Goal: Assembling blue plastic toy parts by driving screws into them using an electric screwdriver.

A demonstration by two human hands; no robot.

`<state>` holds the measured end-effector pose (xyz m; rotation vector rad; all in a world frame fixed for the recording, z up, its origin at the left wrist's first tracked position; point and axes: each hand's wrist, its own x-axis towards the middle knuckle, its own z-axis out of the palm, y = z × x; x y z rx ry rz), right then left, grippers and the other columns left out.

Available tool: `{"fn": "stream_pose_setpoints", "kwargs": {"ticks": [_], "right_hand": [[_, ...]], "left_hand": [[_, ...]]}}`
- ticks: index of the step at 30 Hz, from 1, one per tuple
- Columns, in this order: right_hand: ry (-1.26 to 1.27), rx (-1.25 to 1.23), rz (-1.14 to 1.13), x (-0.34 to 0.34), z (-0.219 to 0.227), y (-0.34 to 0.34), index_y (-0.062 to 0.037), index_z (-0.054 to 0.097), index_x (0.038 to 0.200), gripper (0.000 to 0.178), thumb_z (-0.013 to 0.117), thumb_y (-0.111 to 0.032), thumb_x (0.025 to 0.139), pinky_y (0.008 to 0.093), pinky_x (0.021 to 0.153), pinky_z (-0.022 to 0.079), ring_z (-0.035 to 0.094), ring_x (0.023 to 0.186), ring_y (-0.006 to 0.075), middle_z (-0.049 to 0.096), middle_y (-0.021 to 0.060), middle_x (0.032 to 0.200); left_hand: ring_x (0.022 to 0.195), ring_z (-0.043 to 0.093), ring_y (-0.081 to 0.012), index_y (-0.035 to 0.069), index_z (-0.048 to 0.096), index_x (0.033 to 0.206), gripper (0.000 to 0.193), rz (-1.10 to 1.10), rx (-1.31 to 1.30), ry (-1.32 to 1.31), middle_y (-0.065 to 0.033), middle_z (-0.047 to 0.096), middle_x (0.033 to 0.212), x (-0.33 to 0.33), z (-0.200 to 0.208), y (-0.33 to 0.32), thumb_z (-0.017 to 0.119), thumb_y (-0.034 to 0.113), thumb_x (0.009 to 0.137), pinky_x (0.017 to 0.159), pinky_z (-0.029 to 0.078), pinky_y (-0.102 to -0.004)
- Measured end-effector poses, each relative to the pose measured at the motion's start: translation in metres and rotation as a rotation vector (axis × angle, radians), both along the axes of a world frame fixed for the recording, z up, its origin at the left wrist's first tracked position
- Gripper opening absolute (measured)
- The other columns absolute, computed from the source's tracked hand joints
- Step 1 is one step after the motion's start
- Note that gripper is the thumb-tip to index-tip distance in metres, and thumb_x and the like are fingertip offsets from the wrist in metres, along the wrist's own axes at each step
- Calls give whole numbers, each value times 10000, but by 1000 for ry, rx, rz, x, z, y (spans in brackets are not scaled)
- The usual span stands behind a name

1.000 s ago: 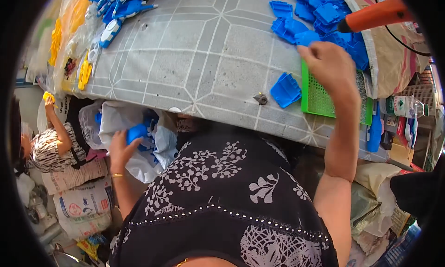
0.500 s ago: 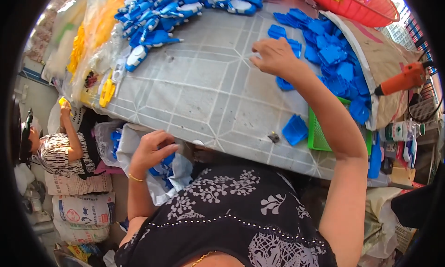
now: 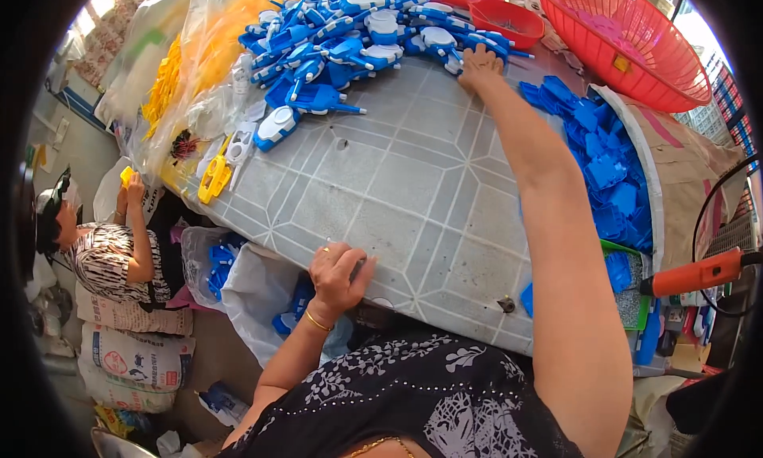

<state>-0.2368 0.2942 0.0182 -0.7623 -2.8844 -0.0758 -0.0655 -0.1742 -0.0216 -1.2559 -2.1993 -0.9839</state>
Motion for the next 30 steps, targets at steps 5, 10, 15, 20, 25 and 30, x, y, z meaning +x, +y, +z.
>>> {"fn": "stream_pose_setpoints", "kwargs": {"ticks": [5, 10, 15, 20, 25, 30], "right_hand": [[-28, 167, 125, 31, -3, -43, -98, 583, 1370, 528, 696, -279, 887, 514, 1041, 489, 563, 1303, 382, 583, 180, 1392], [137, -64, 172, 46, -20, -5, -90, 521, 1376, 613, 728, -334, 854, 525, 1037, 502, 581, 1256, 429, 609, 215, 1331], [158, -256, 175, 89, -5, -69, -80, 593, 1315, 566, 735, -368, 849, 467, 1021, 511, 613, 1220, 403, 648, 222, 1305], [261, -943, 143, 139, -19, -79, -52, 660, 1313, 496, 676, -379, 940, 360, 964, 511, 675, 1084, 285, 717, 165, 1203], [352, -622, 239, 156, -22, -146, -43, 541, 1439, 803, 669, -636, 913, 427, 1096, 455, 568, 1317, 352, 576, 221, 1431], [305, -652, 168, 131, -13, -183, -6, 472, 1479, 836, 746, -509, 871, 452, 1132, 426, 535, 1347, 394, 547, 295, 1428]], "left_hand": [[653, 575, -274, 88, 654, 808, 160, 5, 28, 9, -66, 588, 729, 2, -3, -2, 809, 118, 785, 621, 418, -398], [686, 586, -272, 109, 645, 834, 185, -11, -14, 27, -61, 574, 755, 1, -5, 1, 791, 223, 841, 647, 425, -401], [695, 592, -281, 111, 645, 835, 184, -2, -19, 23, -67, 579, 762, 5, -4, 1, 791, 224, 841, 656, 428, -404], [878, 639, -354, 61, 690, 1026, 286, -45, -28, -130, -127, 660, 958, -1, 11, 8, 802, 235, 829, 782, 496, -448], [1200, 553, -419, 6, 469, 1463, 763, -51, -135, 47, -238, 566, 1310, -45, 31, 53, 810, 241, 822, 1004, 459, -485], [1257, 572, -379, -41, 453, 1489, 855, -4, -238, -237, -234, 566, 1407, -73, 24, 98, 832, 333, 819, 1078, 453, -434]]}}
